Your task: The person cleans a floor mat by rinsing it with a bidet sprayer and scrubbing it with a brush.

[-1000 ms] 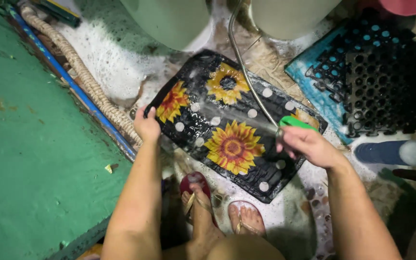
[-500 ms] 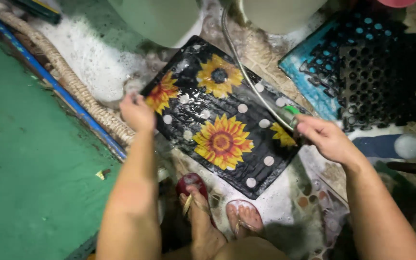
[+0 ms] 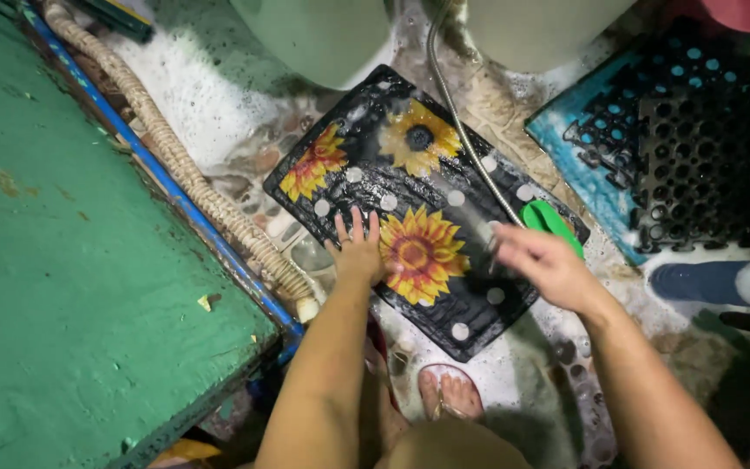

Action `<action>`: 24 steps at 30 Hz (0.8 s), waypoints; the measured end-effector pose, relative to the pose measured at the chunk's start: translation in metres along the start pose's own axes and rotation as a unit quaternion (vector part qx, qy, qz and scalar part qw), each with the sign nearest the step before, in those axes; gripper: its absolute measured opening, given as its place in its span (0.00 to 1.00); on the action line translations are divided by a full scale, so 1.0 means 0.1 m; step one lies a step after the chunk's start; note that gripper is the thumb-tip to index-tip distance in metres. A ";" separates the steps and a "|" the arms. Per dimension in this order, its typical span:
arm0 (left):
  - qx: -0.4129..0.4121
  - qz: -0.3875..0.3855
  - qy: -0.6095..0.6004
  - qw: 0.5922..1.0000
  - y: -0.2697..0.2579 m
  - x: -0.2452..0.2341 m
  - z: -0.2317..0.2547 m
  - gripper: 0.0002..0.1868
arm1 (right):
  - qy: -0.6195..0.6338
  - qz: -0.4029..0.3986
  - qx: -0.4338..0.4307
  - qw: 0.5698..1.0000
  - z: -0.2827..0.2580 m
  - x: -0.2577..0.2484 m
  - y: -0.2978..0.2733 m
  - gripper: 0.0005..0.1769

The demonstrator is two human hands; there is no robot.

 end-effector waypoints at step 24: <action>-0.020 0.064 0.019 0.998 -0.06 0.08 -0.48 0.76 | 0.055 -0.129 0.059 0.988 0.14 0.92 -0.02 0.24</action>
Point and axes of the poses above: each hand's wrist, its own y-axis towards the middle knuckle, its own x-axis out of the palm, z = x × y, the point moved 8 cm from there along y, towards the middle knuckle, and after that the axes turned 9 degrees about -z, right-handed, at the moved point
